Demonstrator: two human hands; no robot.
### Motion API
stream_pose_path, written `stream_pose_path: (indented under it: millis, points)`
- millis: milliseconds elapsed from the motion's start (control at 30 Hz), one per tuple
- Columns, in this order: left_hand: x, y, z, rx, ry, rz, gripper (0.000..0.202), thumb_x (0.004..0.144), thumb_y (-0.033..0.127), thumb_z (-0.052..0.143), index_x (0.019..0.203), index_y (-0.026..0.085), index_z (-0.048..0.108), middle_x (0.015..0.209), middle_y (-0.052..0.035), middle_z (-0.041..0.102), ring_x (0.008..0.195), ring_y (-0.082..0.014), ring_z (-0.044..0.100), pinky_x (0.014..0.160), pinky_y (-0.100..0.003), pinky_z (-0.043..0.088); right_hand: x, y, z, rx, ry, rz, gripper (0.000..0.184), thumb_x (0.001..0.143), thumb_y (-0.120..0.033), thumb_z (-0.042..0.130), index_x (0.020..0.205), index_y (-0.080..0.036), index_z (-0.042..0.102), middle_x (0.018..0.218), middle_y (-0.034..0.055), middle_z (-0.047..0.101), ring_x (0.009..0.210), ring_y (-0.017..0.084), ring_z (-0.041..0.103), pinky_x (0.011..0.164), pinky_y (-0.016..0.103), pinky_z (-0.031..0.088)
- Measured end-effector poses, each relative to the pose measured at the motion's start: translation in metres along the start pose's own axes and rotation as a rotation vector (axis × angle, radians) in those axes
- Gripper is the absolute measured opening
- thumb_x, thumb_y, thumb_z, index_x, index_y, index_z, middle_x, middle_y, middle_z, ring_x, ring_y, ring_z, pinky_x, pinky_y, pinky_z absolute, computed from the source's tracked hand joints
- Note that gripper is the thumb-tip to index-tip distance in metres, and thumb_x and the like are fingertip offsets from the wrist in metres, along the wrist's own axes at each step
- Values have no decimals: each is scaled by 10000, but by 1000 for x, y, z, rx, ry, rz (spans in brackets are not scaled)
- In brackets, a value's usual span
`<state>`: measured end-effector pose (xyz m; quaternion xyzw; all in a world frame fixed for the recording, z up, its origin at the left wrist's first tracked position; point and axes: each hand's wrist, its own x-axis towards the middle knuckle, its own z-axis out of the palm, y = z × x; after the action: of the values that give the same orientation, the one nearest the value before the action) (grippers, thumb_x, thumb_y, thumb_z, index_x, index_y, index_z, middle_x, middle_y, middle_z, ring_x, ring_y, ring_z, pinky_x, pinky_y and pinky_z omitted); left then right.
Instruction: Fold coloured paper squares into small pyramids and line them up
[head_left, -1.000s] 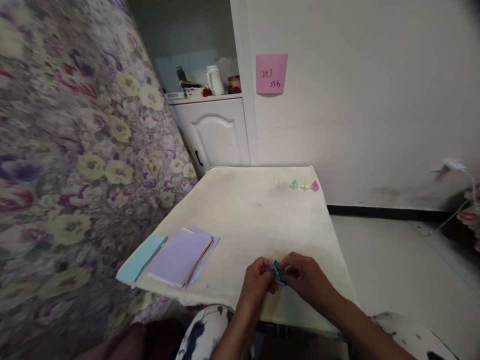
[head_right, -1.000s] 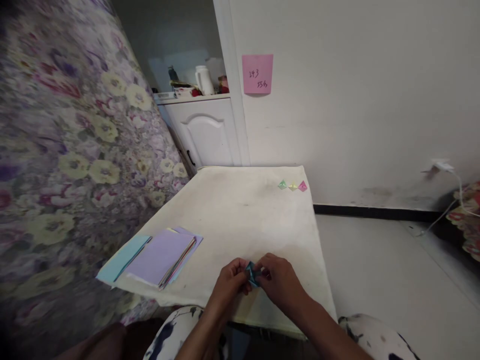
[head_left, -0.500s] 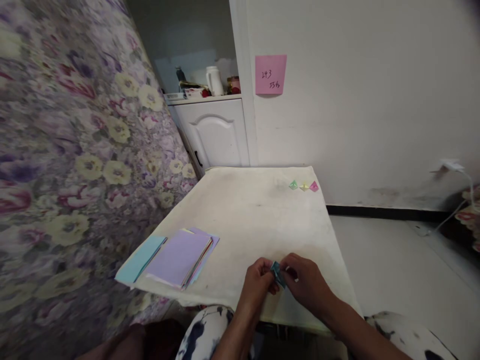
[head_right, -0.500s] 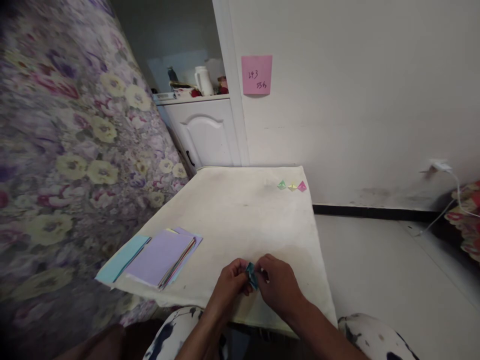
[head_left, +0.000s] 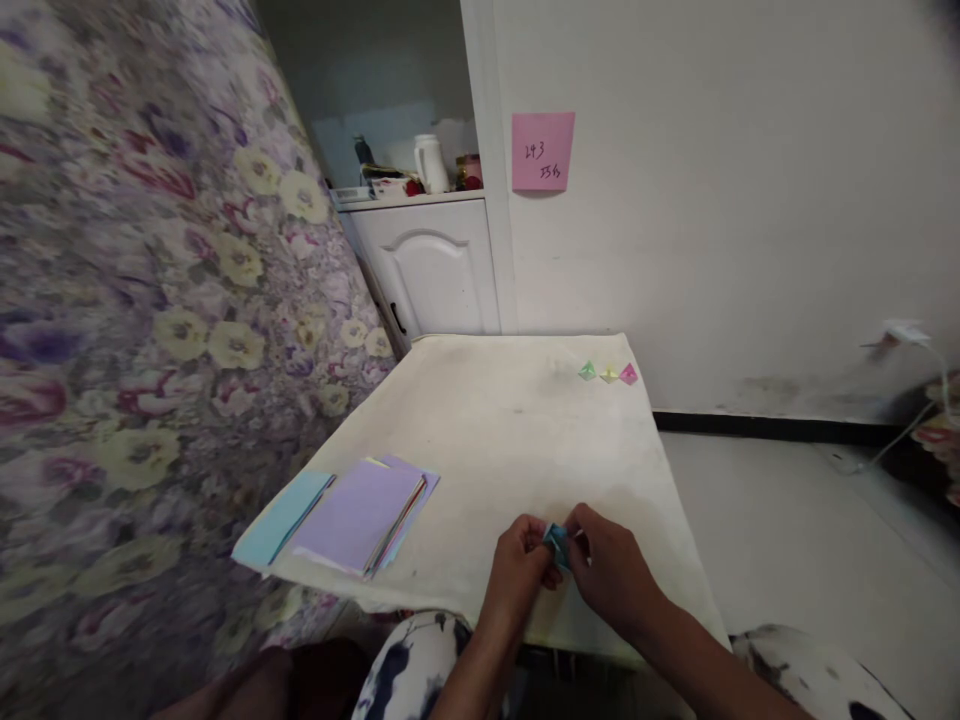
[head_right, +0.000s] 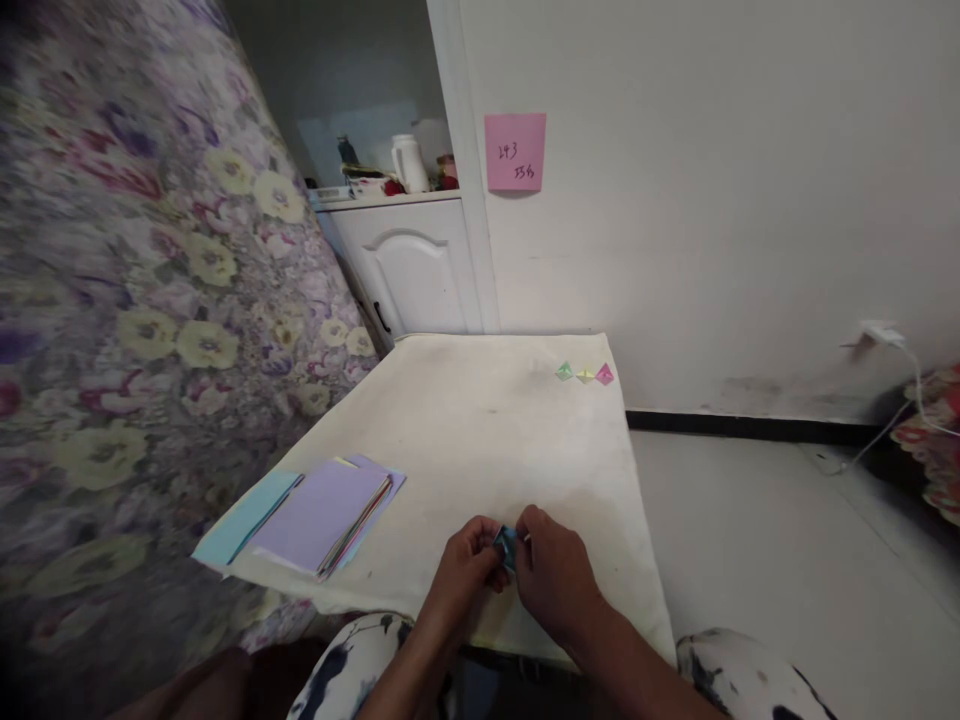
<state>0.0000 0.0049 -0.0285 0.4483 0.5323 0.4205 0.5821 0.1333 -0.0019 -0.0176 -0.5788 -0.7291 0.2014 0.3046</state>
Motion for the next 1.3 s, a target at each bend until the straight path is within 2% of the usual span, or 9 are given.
stream_pose_path:
  millis: [233,400,600,833,933,1100,1300]
  points:
    - [1,-5,-1,-21,15,-4,190,561,82,458,723,169,504,498,43,557,392,-100,528,383,-189,388,0,3,3,25,-15,-5,96,727,-127,470,728,-211,515,655,-4,583,581,141,539,558,224,347]
    - [0,-5,0,-2,-11,18,170,575,86,478,722,167,508,514,48,544,393,-100,525,384,-197,395,3,2,-1,-66,31,-28,100,709,-117,475,683,-206,510,679,-11,561,595,129,519,568,224,335]
    - [-2,-2,2,20,2,7,132,600,103,478,711,168,506,477,51,529,381,-109,520,383,-203,383,4,-5,-5,-205,81,-117,128,708,-80,477,684,-205,492,776,11,540,782,165,508,601,225,330]
    - [-2,0,-1,27,12,17,59,644,165,528,698,151,546,570,19,566,493,-111,550,478,-215,429,2,-1,-3,-197,-19,-124,132,757,-100,470,674,-198,500,756,-15,505,623,99,488,559,205,312]
    - [0,-7,-4,51,8,40,61,638,151,525,683,146,566,587,18,569,538,-111,547,510,-212,426,2,1,-3,-223,-54,-141,125,763,-111,486,680,-199,519,747,-17,507,657,105,502,557,204,299]
    - [4,-17,-8,81,-8,40,97,626,135,503,674,142,587,559,26,568,507,-98,518,490,-203,385,4,4,-7,-233,-145,-202,157,816,-155,480,676,-198,538,744,-21,513,664,99,510,559,197,298]
    - [4,-11,-9,23,-12,-21,106,578,119,499,642,130,583,540,23,566,496,-100,513,486,-208,383,5,4,-15,-222,-257,-281,183,842,-166,458,726,-214,590,742,-23,533,632,90,518,555,192,306]
